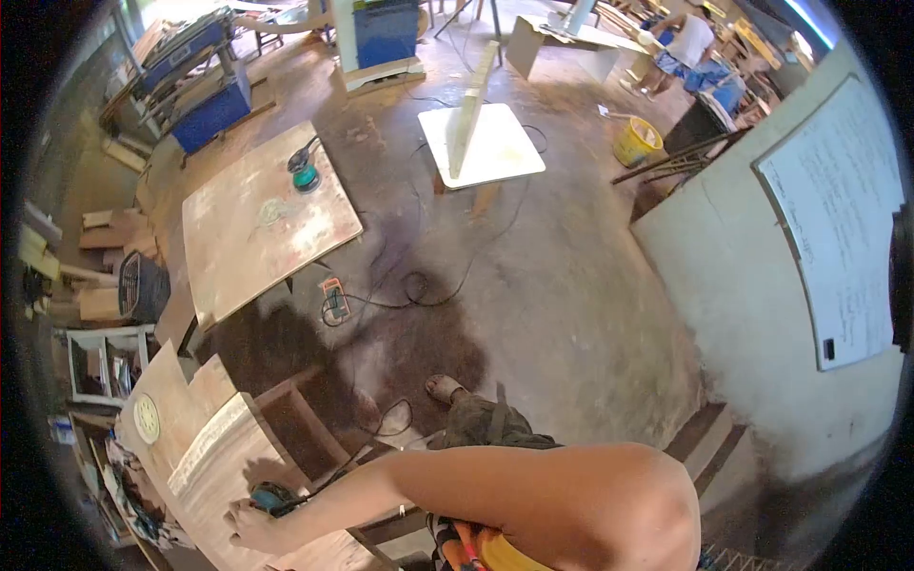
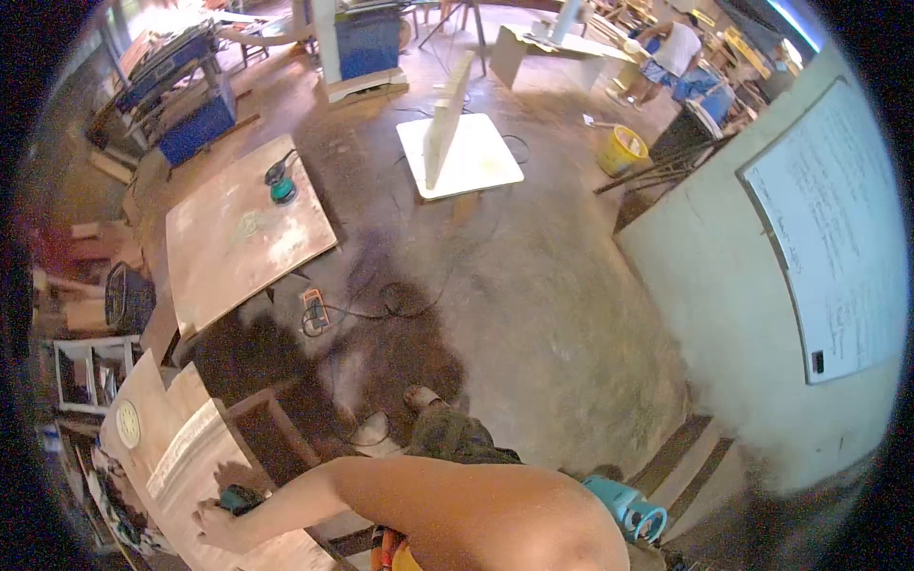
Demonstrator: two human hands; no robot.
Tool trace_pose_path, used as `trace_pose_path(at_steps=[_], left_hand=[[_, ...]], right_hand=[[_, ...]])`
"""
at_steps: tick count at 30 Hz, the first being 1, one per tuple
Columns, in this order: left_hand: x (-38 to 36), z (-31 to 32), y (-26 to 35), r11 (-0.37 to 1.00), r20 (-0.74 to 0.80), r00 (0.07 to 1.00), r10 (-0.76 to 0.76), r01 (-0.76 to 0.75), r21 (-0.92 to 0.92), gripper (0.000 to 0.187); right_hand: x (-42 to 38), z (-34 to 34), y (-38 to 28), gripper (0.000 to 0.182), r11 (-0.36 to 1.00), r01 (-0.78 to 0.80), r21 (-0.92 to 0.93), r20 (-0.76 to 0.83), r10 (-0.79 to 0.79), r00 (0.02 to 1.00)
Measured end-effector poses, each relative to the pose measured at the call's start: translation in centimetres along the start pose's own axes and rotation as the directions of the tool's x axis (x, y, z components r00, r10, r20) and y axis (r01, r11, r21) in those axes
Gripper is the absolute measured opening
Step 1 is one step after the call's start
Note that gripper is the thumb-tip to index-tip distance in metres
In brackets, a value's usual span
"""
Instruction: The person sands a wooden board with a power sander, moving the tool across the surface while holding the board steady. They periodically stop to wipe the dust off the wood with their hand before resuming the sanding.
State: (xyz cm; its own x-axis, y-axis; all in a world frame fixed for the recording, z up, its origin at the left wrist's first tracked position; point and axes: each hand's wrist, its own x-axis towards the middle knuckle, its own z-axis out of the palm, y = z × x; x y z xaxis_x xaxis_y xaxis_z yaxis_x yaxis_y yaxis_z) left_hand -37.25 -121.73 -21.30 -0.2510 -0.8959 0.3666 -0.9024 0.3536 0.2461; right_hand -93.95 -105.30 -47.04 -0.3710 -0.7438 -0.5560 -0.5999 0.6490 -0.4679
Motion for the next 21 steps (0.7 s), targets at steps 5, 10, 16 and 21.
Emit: trace_pose_path(at_steps=[5, 10, 16, 21], left_hand=[[-0.9, -0.3, -6.0, 0.998, -0.081, 0.996, -0.029, 0.033, 0.053, 0.048], [0.3, -2.6, -9.5, 1.000, -0.002, 1.000, 0.030, -0.030, -0.001, 0.053], [1.3, -4.7, -10.8, 0.965, 0.077, 0.994, -0.078, 0.095, -0.246, 0.035], [-0.5, -5.2, -12.7, 0.986, 0.000, 0.987, -0.161, 0.161, -0.037, 0.037]], right_hand=[[6.4, 10.5, 9.9, 0.031, 0.996, -0.046, 0.077, 0.020, 0.045, 0.999], [2.4, -1.0, -11.4, 0.028, 0.981, 0.111, -0.159, -0.022, -0.116, 0.993], [-7.6, -7.3, -50.1, 0.023, 0.586, 0.601, -0.544, -0.105, -0.758, 0.644], [-16.0, -1.1, -63.9, 0.035, 0.193, 0.804, -0.562, 0.305, -0.855, 0.419]])
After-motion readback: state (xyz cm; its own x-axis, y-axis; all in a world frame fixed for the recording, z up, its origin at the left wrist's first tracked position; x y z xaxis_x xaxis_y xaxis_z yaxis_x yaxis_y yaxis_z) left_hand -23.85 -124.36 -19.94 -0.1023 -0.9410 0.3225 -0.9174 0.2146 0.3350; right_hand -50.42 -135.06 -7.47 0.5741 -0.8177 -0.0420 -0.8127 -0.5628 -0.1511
